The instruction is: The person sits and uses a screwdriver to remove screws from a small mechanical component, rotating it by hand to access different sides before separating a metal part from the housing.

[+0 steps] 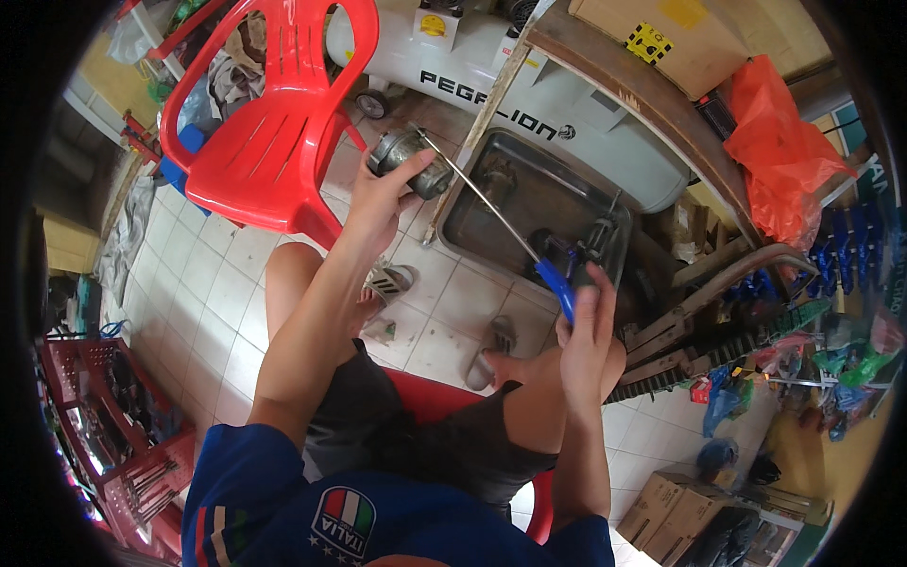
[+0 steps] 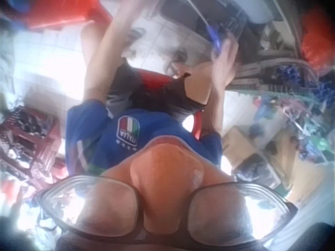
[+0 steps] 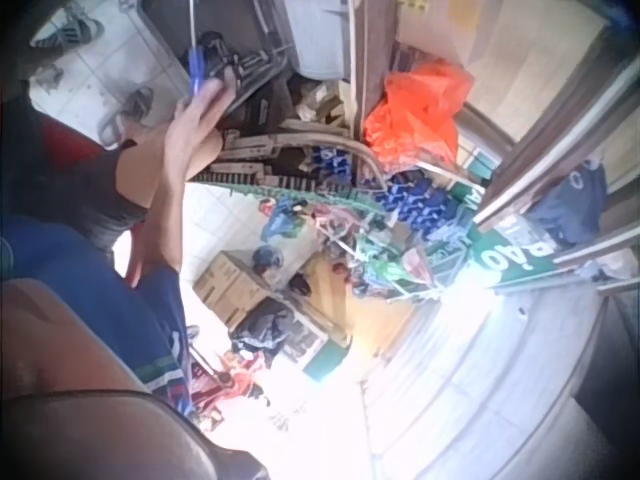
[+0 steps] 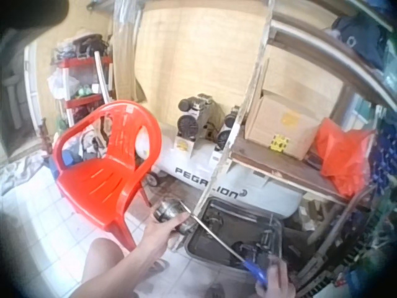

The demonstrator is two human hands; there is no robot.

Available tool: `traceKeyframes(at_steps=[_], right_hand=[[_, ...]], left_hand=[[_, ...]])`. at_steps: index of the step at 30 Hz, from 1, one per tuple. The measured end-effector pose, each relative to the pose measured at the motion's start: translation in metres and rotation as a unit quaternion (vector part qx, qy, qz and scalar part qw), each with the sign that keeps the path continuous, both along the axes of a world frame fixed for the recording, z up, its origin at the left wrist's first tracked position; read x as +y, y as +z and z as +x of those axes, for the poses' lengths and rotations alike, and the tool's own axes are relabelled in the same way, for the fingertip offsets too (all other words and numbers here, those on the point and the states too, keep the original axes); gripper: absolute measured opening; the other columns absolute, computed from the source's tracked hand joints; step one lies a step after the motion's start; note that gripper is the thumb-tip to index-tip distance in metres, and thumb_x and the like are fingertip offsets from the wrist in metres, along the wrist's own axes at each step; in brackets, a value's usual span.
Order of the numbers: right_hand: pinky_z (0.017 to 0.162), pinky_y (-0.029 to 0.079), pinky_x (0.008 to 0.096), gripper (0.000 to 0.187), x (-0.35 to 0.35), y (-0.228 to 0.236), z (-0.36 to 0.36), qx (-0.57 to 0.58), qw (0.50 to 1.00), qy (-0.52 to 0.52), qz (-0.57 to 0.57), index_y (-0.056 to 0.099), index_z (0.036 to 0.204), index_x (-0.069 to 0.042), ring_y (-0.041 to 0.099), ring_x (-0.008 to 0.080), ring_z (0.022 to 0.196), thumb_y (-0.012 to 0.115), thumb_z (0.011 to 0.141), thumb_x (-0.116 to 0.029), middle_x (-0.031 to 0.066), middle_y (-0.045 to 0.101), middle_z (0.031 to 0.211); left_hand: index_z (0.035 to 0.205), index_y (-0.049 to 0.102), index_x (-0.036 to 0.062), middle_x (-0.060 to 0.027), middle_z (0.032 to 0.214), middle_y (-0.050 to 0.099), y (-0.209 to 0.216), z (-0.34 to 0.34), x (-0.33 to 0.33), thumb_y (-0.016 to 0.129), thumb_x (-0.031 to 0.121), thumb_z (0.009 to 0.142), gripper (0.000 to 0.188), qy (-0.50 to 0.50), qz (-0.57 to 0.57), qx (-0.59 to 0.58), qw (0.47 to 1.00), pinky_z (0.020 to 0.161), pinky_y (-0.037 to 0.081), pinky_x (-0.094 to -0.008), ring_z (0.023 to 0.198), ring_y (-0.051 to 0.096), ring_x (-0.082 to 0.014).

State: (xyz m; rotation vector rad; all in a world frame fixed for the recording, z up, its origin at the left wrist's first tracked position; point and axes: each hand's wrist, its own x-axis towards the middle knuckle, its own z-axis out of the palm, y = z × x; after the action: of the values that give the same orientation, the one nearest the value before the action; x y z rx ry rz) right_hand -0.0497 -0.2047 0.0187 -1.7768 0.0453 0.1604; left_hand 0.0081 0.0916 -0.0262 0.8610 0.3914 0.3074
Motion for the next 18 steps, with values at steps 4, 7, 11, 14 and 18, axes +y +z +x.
traceKeyframes(at_steps=[4,7,11,14,18], right_hand=[[0.057,0.044,0.0206,0.064,0.005,0.011,-0.008,-0.124,0.99,0.049,-0.051,0.032,0.151,-0.008,0.054,0.0098,0.078,0.063,0.095,-0.009,0.0104,0.051,0.115],[0.056,0.048,0.0234,0.053,0.005,0.011,-0.007,-0.178,0.983,0.024,-0.038,0.041,0.146,-0.005,0.057,0.0099,0.076,0.062,0.096,-0.008,0.0125,0.053,0.115],[0.047,0.036,0.0197,0.039,0.007,0.017,-0.002,-0.032,0.997,-0.042,-0.062,0.056,0.129,-0.004,0.048,0.0043,0.058,0.039,0.108,-0.032,0.0064,0.062,0.087],[0.047,0.034,0.0198,0.044,0.013,0.006,0.001,-0.078,0.992,-0.078,-0.065,0.048,0.138,-0.007,0.042,0.0043,0.054,0.033,0.11,-0.036,0.0032,0.06,0.08],[0.048,0.037,0.0207,0.046,0.017,-0.009,0.0,-0.187,0.979,-0.075,-0.03,0.042,0.143,-0.008,0.044,0.0045,0.054,0.032,0.11,-0.037,0.0029,0.059,0.079]], left_hand=[[0.139,0.032,0.002,-0.0142,0.119,0.057,-0.003,-0.002,0.011,0.089,0.013,0.074,0.087,-0.011,-0.012,-0.003,1.0,0.086,0.059,-0.0423,0.102,0.065,-0.024],[0.138,0.032,0.0022,-0.0143,0.119,0.057,0.005,-0.005,0.008,0.089,0.012,0.074,0.086,-0.03,-0.035,-0.004,0.999,0.088,0.058,-0.0425,0.102,0.065,-0.024],[0.136,0.033,0.0018,-0.0144,0.119,0.057,-0.001,-0.003,0.003,0.088,0.012,0.074,0.084,-0.017,0.007,0.014,1.0,0.087,0.059,-0.0425,0.102,0.066,-0.0241],[0.137,0.032,0.0015,-0.0148,0.12,0.057,-0.002,-0.001,0.0,0.088,0.013,0.074,0.085,-0.013,-0.008,0.011,1.0,0.086,0.059,-0.0424,0.102,0.065,-0.0243],[0.14,0.029,0.0009,-0.0154,0.121,0.056,-0.004,-0.003,0.007,0.089,0.013,0.074,0.09,-0.022,-0.014,0.01,1.0,0.087,0.059,-0.043,0.104,0.065,-0.0244]])
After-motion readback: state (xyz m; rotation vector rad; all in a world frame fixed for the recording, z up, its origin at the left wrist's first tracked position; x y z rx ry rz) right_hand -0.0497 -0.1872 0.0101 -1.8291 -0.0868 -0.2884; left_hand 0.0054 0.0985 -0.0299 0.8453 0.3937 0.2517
